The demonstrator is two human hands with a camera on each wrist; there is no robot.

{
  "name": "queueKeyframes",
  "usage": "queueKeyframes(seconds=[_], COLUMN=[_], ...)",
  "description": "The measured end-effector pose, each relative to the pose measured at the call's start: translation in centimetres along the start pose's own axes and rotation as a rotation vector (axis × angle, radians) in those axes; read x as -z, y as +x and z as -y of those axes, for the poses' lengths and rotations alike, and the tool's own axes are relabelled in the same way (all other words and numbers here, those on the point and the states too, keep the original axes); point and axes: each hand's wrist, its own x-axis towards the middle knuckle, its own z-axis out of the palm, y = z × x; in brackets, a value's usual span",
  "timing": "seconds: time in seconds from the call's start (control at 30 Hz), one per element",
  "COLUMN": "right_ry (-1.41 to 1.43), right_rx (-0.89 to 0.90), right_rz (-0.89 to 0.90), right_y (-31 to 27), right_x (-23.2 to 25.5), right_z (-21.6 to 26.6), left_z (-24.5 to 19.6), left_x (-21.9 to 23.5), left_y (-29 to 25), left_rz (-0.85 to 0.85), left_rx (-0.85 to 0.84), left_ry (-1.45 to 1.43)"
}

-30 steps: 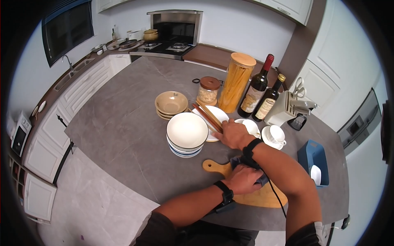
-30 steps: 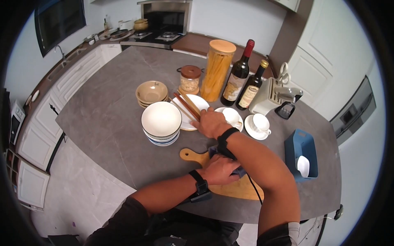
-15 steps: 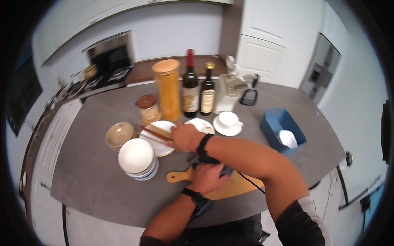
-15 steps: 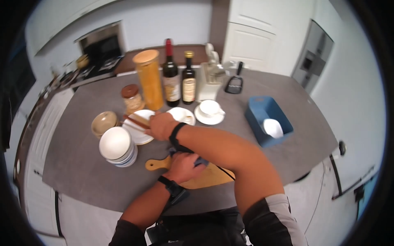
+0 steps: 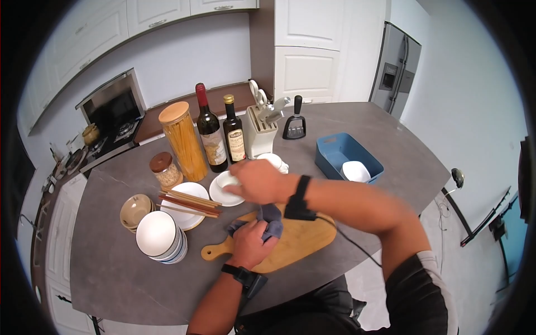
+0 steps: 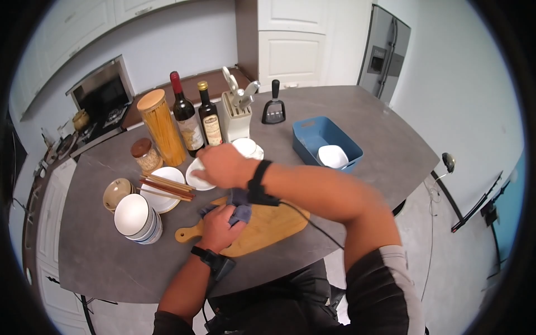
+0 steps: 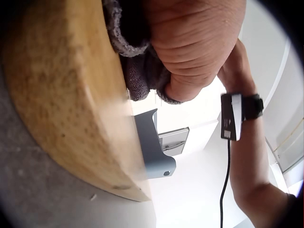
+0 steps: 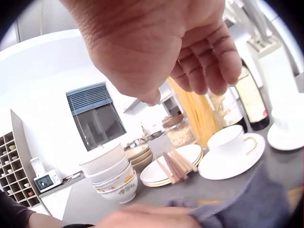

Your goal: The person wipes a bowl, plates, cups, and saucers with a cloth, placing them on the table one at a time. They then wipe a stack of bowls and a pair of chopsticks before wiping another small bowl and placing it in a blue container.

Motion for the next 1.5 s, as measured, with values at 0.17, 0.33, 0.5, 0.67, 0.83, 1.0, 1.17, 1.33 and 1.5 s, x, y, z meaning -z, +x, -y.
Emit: queueKeyframes(seconds=[0.17,0.33,0.5,0.67,0.83,1.0,1.17,1.33,1.5], right_ry=[-0.137,-0.272,-0.391,-0.335,-0.245,-0.113,0.019,0.094,0.181], right_rx=[-0.329,-0.724,-0.812,-0.896,-0.928,-0.931,-0.945,-1.055,-1.11], right_rz=[-0.052,0.163,0.321,0.401,0.381,0.381,0.382,0.43,0.458], right_y=[-6.1,-13.6,-20.2,-22.8,-23.9,-24.2,-24.4,-22.9,-22.9], right_x=[8.1,10.5,8.6,7.1,6.5,6.0,5.4,5.9,6.0], right_z=[-8.4,-21.7,-27.3,-28.1,-29.1,-29.9,-31.4,-30.3,-30.9], left_z=[-0.1,-0.1,-0.2,-0.2,-0.4,-0.1,-0.4,-0.2,-0.2], left_x=[0.0,-0.1,0.0,-0.2,-0.1,-0.3,-0.1,-0.2,-0.2], left_y=[0.1,0.2,0.3,0.3,0.5,0.4,0.5,0.4,0.3], left_rz=[-0.039,-0.022,-0.02,-0.02,-0.004,-0.039,-0.018,-0.006,-0.01], left_rx=[-0.004,0.001,0.026,0.038,0.054,0.01,0.038,0.062,0.056], left_ry=[-0.038,-0.031,-0.029,-0.065,-0.063,-0.048,-0.06,-0.069,-0.068])
